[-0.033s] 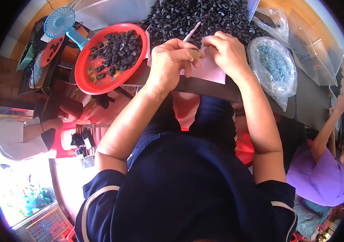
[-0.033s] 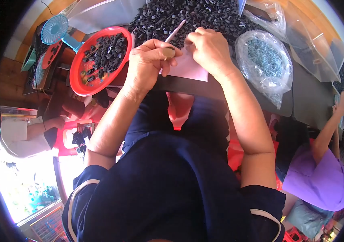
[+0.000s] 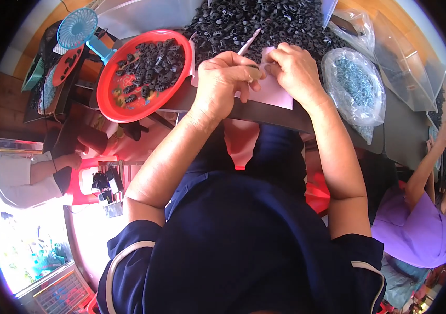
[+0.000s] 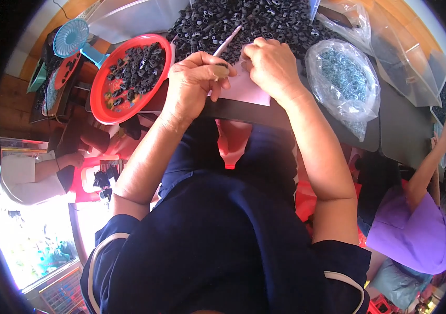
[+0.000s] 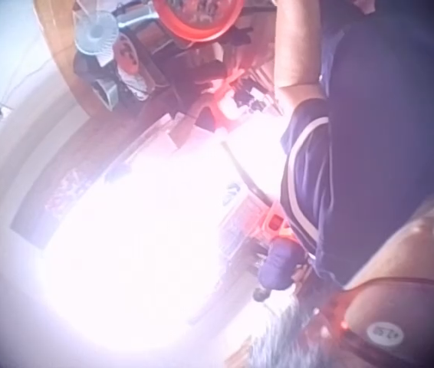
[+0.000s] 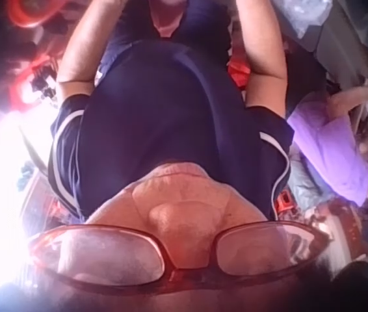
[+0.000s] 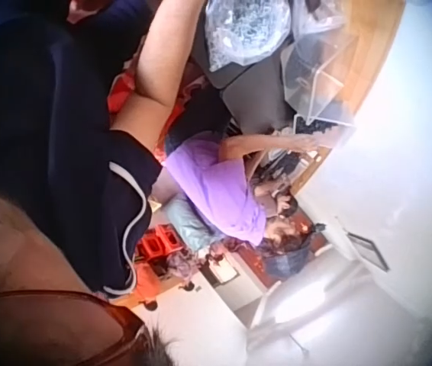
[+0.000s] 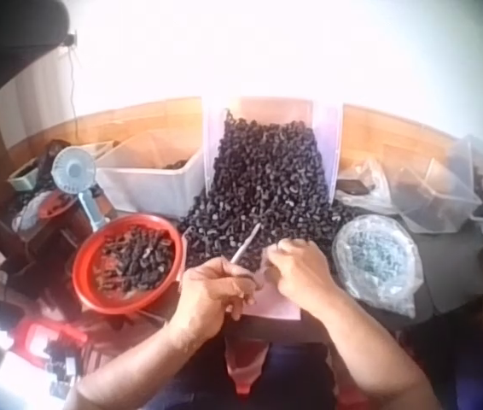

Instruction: The person assembles small plastic components by inserting small inner pieces into plastic casings by hand.

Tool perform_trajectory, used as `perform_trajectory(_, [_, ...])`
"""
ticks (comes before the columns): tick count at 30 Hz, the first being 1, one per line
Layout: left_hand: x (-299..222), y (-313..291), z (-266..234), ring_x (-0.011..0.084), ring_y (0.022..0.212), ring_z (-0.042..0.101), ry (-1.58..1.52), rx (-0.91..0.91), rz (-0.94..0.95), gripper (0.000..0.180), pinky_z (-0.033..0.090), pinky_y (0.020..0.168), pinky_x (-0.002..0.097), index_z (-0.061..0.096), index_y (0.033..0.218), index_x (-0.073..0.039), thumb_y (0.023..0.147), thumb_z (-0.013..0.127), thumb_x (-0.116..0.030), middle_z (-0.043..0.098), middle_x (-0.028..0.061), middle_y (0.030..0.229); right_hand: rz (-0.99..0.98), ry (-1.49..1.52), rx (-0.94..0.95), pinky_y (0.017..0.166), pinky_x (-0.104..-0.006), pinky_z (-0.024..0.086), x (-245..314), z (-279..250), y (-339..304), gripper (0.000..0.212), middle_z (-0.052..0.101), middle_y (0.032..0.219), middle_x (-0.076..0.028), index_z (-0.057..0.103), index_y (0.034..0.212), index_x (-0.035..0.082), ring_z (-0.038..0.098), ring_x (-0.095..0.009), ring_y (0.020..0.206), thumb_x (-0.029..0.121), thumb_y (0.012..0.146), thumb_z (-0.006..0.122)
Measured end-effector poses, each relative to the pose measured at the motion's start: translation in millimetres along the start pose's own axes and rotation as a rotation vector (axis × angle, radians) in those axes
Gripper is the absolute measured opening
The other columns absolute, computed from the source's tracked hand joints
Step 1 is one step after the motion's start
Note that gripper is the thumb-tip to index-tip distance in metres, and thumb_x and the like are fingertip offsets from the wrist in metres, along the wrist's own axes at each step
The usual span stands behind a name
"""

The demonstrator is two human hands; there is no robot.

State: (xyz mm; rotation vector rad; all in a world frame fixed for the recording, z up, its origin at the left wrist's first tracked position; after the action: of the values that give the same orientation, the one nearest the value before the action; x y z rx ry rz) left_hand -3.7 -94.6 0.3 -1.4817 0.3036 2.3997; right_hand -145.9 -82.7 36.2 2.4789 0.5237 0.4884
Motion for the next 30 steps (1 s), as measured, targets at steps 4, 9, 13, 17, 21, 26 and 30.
perform_trajectory(4, [7, -6, -6, 0.0126, 0.053, 0.060, 0.124, -0.019, -0.001, 0.015, 0.041, 0.040, 0.0220, 0.062, 0.086, 0.004, 0.074, 0.071, 0.005, 0.065, 0.0110, 0.072, 0.034, -0.216, 0.130, 0.078, -0.0416, 0.043, 2, 11, -4, 0.008, 0.063, 0.092, -0.005, 0.070, 0.084, 0.011, 0.061, -0.026, 0.094, 0.013, 0.076, 0.067])
perform_trajectory(9, [6, -8, -7, 0.0057, 0.050, 0.050, 0.275, -0.053, 0.029, 0.019, 0.034, 0.042, 0.0191, 0.064, 0.087, 0.002, 0.071, 0.072, 0.005, 0.061, 0.0041, 0.070, 0.000, -0.147, 0.098, 0.078, -0.0414, 0.043, 7, 6, -7, 0.011, 0.064, 0.091, -0.005, 0.071, 0.086, 0.011, 0.062, -0.026, 0.092, 0.019, 0.078, 0.070])
perform_trajectory(13, [4, -8, -9, 0.0040, 0.055, 0.050, 0.404, -0.079, 0.077, 0.022, 0.035, 0.048, 0.0185, 0.066, 0.089, -0.001, 0.069, 0.075, 0.001, 0.061, 0.0008, 0.070, 0.018, -0.117, 0.110, 0.078, -0.0407, 0.043, 9, 6, -5, 0.010, 0.064, 0.091, -0.004, 0.070, 0.085, 0.010, 0.062, -0.026, 0.093, 0.017, 0.078, 0.069])
perform_trajectory(17, [6, -6, -9, 0.0044, 0.059, 0.052, 0.404, -0.082, 0.077, 0.022, 0.038, 0.051, 0.0198, 0.066, 0.089, 0.000, 0.069, 0.075, -0.001, 0.061, 0.0005, 0.070, 0.009, 0.070, 0.098, 0.075, -0.0389, 0.045, 6, 4, -3, 0.009, 0.065, 0.086, -0.005, 0.067, 0.082, 0.007, 0.063, -0.026, 0.086, 0.014, 0.077, 0.070])
perform_trajectory(21, [2, -4, -8, 0.0070, 0.064, 0.057, 0.568, -0.083, 0.142, 0.020, 0.044, 0.056, 0.0220, 0.066, 0.088, 0.002, 0.070, 0.074, -0.002, 0.064, 0.0028, 0.073, 0.204, 0.709, 0.100, 0.080, -0.0251, 0.046, 1, -4, 2, 0.011, 0.063, 0.082, -0.002, 0.061, 0.084, 0.000, 0.058, -0.009, 0.083, 0.007, 0.081, 0.069])
perform_trajectory(26, [-1, -3, 2, 0.0087, 0.066, 0.060, 0.779, -0.040, 0.158, 0.019, 0.048, 0.060, 0.0237, 0.066, 0.088, 0.003, 0.072, 0.073, -0.003, 0.067, 0.0053, 0.076, 0.197, 0.762, 0.173, 0.079, -0.0258, 0.047, 12, -3, 1, 0.011, 0.063, 0.081, -0.003, 0.061, 0.084, -0.001, 0.059, -0.011, 0.082, 0.005, 0.080, 0.069])
perform_trajectory(30, [3, -6, 0, 0.0059, 0.062, 0.056, 0.584, -0.017, 0.116, 0.016, 0.043, 0.053, 0.0203, 0.067, 0.091, 0.002, 0.077, 0.073, -0.005, 0.065, 0.0029, 0.073, 0.082, 0.663, 0.100, 0.071, -0.0306, 0.050, 13, -8, 1, 0.013, 0.065, 0.078, -0.007, 0.063, 0.083, 0.000, 0.064, -0.017, 0.075, 0.004, 0.075, 0.071])
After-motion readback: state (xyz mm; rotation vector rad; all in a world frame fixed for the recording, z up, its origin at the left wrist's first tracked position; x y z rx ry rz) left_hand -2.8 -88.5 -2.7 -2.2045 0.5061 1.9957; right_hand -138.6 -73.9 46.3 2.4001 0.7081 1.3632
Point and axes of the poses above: each hand's wrist, its own y-axis towards the middle knuckle, its own z-axis out of the palm, x = y × z, the point moved 8 cm from there along y, towards the middle knuckle
